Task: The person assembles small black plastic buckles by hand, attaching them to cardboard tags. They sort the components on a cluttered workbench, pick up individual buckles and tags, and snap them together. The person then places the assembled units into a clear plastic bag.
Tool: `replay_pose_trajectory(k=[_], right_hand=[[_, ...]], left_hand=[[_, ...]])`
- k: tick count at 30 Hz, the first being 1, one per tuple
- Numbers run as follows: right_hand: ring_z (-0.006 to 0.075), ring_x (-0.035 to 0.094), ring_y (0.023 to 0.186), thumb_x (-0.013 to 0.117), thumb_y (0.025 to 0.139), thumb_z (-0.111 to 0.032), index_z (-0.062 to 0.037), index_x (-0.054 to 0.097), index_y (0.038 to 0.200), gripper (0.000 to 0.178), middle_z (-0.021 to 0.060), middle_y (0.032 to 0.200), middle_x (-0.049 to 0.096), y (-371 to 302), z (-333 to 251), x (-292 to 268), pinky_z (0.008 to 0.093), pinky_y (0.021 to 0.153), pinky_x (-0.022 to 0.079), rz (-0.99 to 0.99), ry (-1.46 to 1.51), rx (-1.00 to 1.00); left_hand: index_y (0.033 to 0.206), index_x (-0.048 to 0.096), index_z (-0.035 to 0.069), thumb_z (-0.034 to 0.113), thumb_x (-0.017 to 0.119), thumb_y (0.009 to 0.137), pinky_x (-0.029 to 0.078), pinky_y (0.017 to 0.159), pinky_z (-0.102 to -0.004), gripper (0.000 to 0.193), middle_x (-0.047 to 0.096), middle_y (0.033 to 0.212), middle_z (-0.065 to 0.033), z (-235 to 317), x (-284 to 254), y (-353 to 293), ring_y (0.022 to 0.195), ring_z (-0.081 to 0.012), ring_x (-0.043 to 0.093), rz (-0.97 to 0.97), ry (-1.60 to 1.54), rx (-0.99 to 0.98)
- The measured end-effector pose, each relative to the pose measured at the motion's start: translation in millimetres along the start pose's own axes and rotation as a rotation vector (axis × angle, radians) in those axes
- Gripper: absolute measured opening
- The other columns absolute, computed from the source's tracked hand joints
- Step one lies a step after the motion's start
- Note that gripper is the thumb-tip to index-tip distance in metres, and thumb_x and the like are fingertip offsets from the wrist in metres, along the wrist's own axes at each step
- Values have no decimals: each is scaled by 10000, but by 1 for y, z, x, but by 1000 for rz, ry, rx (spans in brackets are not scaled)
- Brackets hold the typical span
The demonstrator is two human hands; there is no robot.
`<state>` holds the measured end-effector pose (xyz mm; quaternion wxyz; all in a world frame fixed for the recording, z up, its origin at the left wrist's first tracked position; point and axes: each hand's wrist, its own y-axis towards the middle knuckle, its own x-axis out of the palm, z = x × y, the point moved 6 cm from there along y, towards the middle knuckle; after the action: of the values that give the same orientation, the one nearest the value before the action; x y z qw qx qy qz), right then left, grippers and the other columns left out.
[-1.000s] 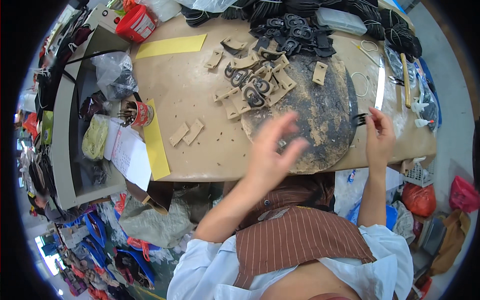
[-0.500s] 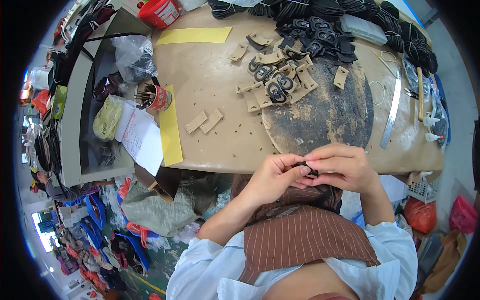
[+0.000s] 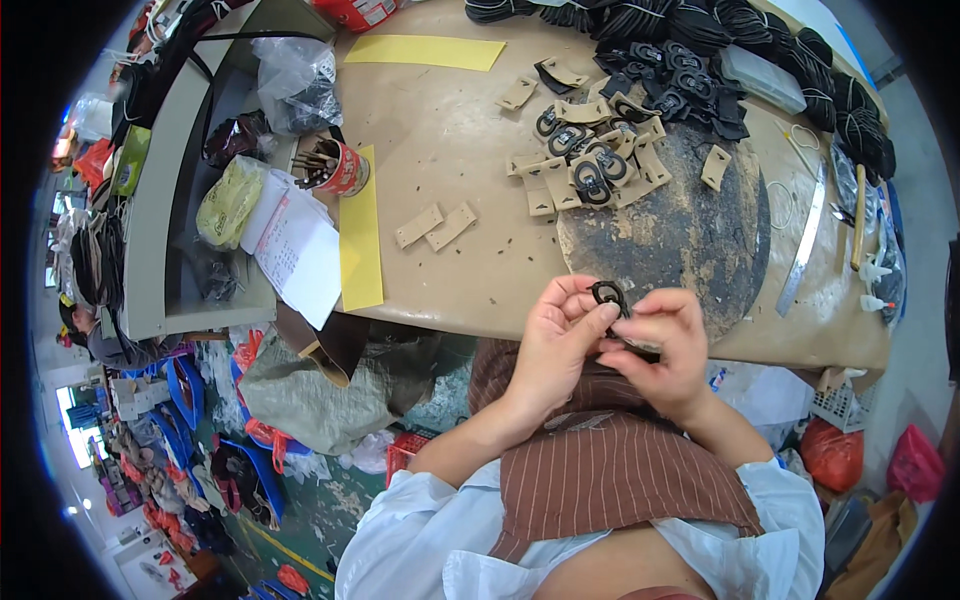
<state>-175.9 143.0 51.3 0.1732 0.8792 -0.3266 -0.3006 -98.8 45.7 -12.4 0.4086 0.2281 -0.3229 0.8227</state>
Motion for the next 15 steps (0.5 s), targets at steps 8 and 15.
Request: replay_pose_trajectory(k=[8,15], right_hand=[[176,597,895,708,757,-19,-8,633,1107,358,100,1126,566,20,9,-4,288,759,498,-658,496,252],[200,657,736,762,717,-107,-44,676,935,242,69,937,650,18,-1,4,291,632,527,-745,358,94]], left_hand=[[1481,133,78,-44,637,822,491,690,-228,839,651,826,-36,23,5,-16,789,-85,619,-379,529,-199],[1475,152,55,-44,578,844,483,719,-223,768,649,869,-68,8,-5,-21,806,-89,606,-452,574,-245]])
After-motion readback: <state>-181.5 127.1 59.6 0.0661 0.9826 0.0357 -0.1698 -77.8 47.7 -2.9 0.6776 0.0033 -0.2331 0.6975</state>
